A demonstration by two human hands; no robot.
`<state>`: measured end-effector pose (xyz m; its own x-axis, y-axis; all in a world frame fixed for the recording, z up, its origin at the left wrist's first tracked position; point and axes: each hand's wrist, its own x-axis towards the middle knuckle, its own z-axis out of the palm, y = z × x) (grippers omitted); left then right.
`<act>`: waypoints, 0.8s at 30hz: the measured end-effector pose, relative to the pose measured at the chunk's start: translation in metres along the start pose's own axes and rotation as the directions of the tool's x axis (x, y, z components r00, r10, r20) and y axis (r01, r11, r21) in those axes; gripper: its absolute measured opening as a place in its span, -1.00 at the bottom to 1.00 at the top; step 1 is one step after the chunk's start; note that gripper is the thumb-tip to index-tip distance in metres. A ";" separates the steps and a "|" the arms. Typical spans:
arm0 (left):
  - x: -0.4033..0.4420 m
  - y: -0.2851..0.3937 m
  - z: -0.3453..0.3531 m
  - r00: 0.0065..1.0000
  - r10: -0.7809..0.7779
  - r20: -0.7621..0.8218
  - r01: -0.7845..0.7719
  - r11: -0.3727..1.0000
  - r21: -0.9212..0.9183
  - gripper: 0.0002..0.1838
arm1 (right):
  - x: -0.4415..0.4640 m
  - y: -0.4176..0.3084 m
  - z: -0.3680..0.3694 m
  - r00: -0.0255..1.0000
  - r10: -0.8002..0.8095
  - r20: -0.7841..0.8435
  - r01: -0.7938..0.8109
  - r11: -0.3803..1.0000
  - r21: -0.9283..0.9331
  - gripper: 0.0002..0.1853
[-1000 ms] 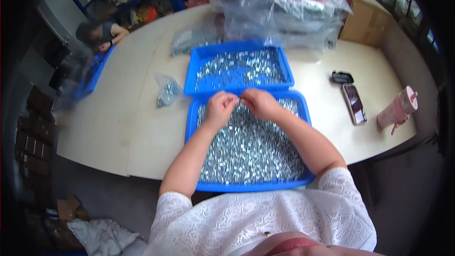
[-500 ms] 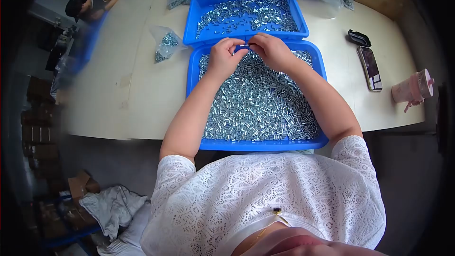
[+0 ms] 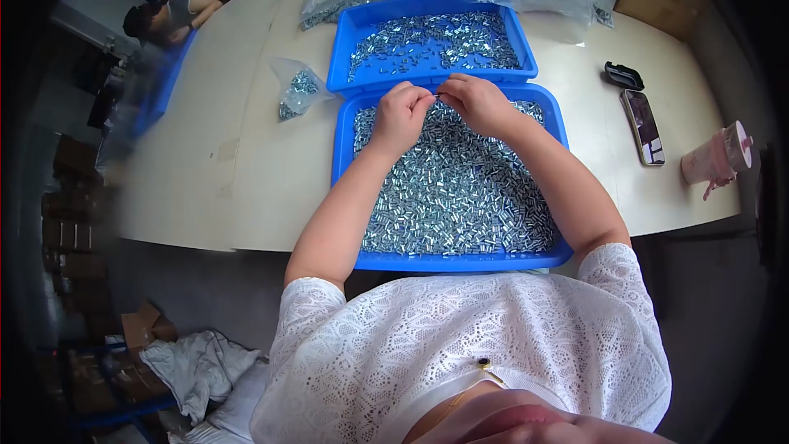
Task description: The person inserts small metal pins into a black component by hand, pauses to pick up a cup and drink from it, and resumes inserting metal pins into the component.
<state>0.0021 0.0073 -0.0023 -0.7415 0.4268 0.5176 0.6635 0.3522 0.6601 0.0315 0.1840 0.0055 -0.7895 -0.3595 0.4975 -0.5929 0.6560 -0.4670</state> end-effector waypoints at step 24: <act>-0.001 -0.002 -0.007 0.999 -0.006 0.040 0.006 1.000 -0.001 -0.88 | 0.003 0.000 0.003 0.973 -0.096 -0.209 0.099 0.995 0.003 -0.87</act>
<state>0.0003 0.0006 -0.0007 -0.7409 0.4580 0.4912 0.6589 0.3540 0.6637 0.0285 0.1809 0.0048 -0.6783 -0.2737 0.6819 -0.6683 0.6156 -0.4177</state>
